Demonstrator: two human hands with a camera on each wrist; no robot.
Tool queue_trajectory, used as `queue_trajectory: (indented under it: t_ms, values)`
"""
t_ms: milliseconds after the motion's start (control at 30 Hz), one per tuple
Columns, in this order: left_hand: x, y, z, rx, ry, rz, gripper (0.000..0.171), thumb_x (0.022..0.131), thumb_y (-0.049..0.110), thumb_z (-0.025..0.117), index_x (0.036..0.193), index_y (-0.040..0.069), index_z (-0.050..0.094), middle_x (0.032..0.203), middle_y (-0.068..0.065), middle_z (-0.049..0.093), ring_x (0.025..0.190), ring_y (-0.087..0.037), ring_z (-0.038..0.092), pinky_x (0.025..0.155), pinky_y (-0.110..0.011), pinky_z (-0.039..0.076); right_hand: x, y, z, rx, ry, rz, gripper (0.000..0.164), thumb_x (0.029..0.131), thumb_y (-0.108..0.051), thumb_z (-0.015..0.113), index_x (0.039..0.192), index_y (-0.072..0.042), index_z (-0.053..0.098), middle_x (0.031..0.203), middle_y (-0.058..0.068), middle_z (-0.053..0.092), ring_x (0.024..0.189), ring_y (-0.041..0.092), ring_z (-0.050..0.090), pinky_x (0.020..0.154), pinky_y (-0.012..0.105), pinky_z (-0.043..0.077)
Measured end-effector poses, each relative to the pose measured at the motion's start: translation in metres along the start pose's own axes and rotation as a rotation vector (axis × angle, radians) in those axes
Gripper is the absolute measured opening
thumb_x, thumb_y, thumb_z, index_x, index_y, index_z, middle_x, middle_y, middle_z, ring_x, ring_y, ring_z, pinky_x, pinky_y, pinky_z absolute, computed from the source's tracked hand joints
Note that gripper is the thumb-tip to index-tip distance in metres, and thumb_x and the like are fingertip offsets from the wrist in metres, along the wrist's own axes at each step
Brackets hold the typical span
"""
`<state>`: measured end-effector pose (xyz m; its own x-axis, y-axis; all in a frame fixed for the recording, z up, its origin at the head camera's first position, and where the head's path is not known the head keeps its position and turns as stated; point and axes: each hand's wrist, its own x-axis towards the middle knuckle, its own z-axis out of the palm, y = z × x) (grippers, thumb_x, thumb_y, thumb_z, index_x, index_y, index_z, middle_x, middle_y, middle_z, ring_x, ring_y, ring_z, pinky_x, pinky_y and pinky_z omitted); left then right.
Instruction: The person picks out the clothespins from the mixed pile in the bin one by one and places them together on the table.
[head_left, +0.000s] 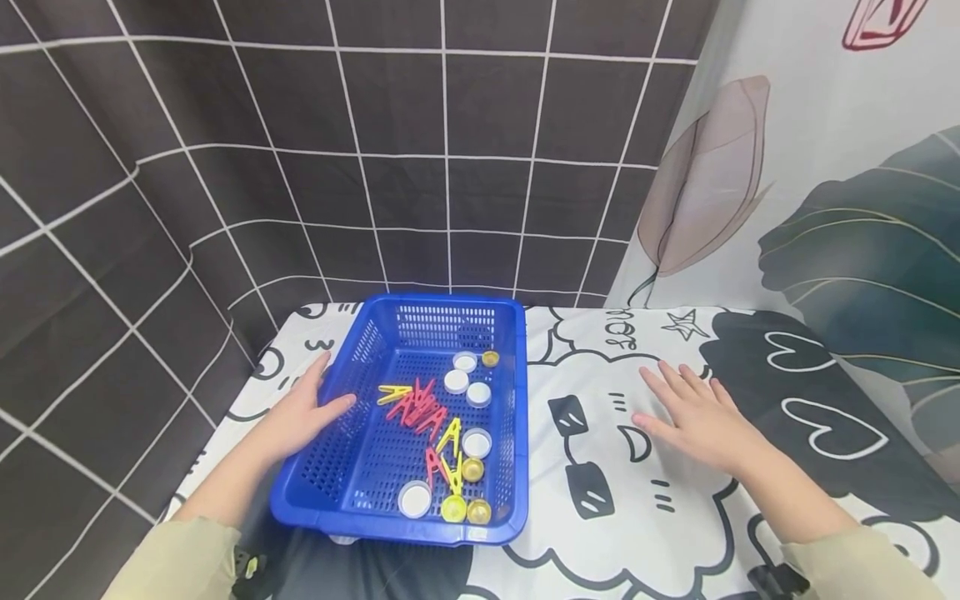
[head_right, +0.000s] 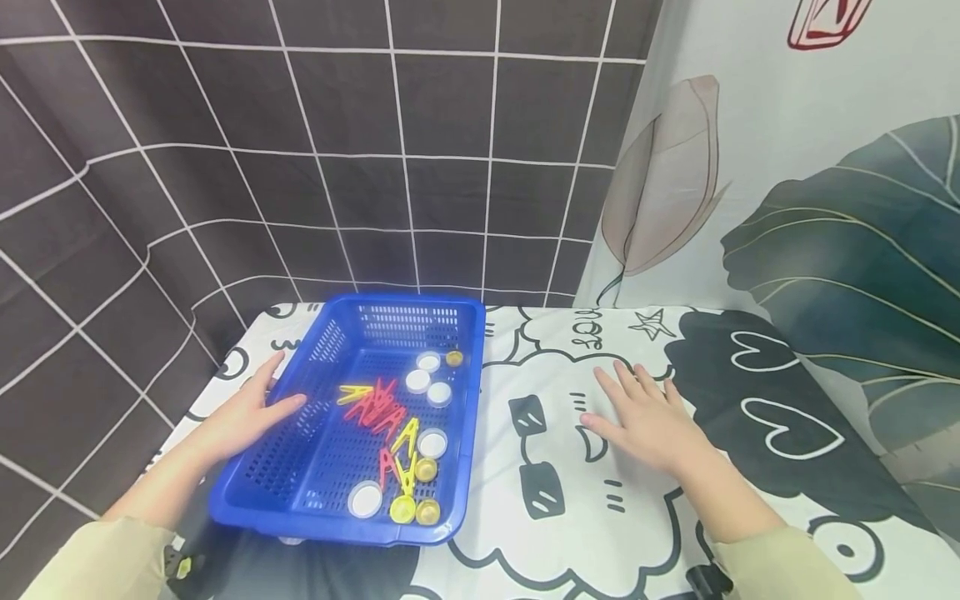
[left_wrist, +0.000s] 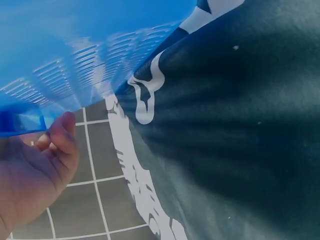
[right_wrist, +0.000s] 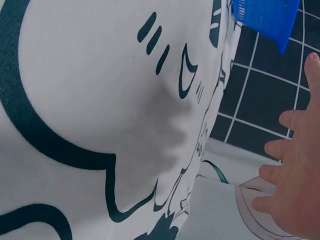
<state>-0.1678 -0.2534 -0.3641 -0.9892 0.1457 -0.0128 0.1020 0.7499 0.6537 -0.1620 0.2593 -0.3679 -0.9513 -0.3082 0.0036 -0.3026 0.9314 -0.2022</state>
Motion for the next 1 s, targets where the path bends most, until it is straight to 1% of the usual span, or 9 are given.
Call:
queue_trajectory:
  t_ms: [133,200,300,367,467,633,733,867,1000]
  values:
    - [-0.001,-0.001,-0.002,-0.006,-0.019,-0.019,0.086,0.092,0.038,0.056,0.145,-0.007,0.005,0.137,-0.040,0.030,0.121,-0.052,0.038,0.100,-0.063,0.033,0.001,0.000,-0.001,-0.006,-0.006,0.006,0.079,0.091,-0.060,0.042,0.145,-0.004,0.029,0.148,0.028,0.022,0.133,0.051,0.014,0.103,0.072,0.006]
    - [-0.002,-0.001,-0.004,-0.028,-0.030,-0.044,0.086,0.092,0.038,0.057,0.145,-0.006,0.005,0.131,-0.041,0.038,0.115,-0.051,0.047,0.096,-0.060,0.040,0.001,0.000,0.000,-0.001,-0.009,0.003,0.079,0.091,-0.060,0.042,0.145,-0.004,0.028,0.148,0.027,0.021,0.133,0.051,0.014,0.102,0.072,0.005]
    - [-0.003,0.001,-0.006,-0.055,-0.035,-0.083,0.087,0.091,0.039,0.058,0.146,-0.004,0.007,0.122,-0.038,0.047,0.100,-0.042,0.058,0.088,-0.054,0.048,0.002,0.000,-0.001,0.008,-0.009,-0.003,0.078,0.091,-0.059,0.043,0.146,-0.005,0.027,0.149,0.027,0.020,0.134,0.051,0.013,0.103,0.072,0.004]
    - [-0.005,0.002,-0.008,-0.086,-0.037,-0.098,0.086,0.090,0.037,0.059,0.147,-0.002,0.008,0.114,-0.033,0.052,0.089,-0.034,0.062,0.082,-0.050,0.052,0.003,-0.001,-0.002,0.013,-0.009,-0.005,0.078,0.091,-0.059,0.043,0.146,-0.005,0.027,0.149,0.027,0.019,0.134,0.051,0.012,0.103,0.072,0.003]
    - [-0.006,0.002,-0.010,-0.128,-0.041,-0.103,0.084,0.091,0.035,0.060,0.147,-0.002,0.009,0.107,-0.027,0.056,0.081,-0.025,0.063,0.078,-0.044,0.054,0.004,-0.002,-0.003,0.017,-0.012,-0.007,0.079,0.091,-0.059,0.043,0.146,-0.006,0.027,0.149,0.027,0.019,0.134,0.050,0.012,0.103,0.072,0.003]
    - [-0.005,-0.004,-0.012,-0.157,-0.027,-0.089,0.082,0.090,0.033,0.061,0.147,-0.001,0.012,0.102,-0.022,0.058,0.082,-0.024,0.061,0.076,-0.037,0.053,0.005,-0.005,-0.004,0.018,-0.020,-0.018,0.078,0.091,-0.059,0.043,0.146,-0.006,0.026,0.149,0.027,0.019,0.134,0.050,0.013,0.103,0.071,0.005]
    - [-0.005,-0.008,-0.013,-0.176,-0.022,-0.075,0.079,0.090,0.031,0.062,0.146,0.000,0.016,0.099,-0.020,0.057,0.081,-0.023,0.058,0.068,-0.034,0.052,0.005,-0.007,-0.005,0.013,-0.021,-0.020,0.078,0.091,-0.059,0.042,0.146,-0.006,0.027,0.149,0.027,0.019,0.134,0.050,0.013,0.103,0.071,0.006]
    - [-0.004,-0.013,-0.015,-0.243,-0.043,-0.066,0.073,0.090,0.022,0.063,0.145,-0.002,0.021,0.091,-0.016,0.055,0.074,-0.022,0.057,0.055,-0.031,0.052,0.006,-0.008,-0.006,0.011,-0.022,-0.016,0.078,0.091,-0.059,0.043,0.146,-0.005,0.027,0.149,0.027,0.020,0.134,0.050,0.013,0.102,0.072,0.007]
    - [-0.004,-0.014,-0.015,-0.273,-0.056,-0.068,0.070,0.089,0.017,0.063,0.144,-0.002,0.023,0.087,-0.014,0.054,0.069,-0.019,0.056,0.051,-0.029,0.050,0.009,-0.010,-0.006,0.013,-0.016,-0.022,0.078,0.092,-0.058,0.043,0.146,-0.005,0.027,0.149,0.027,0.020,0.135,0.049,0.013,0.103,0.071,0.007]
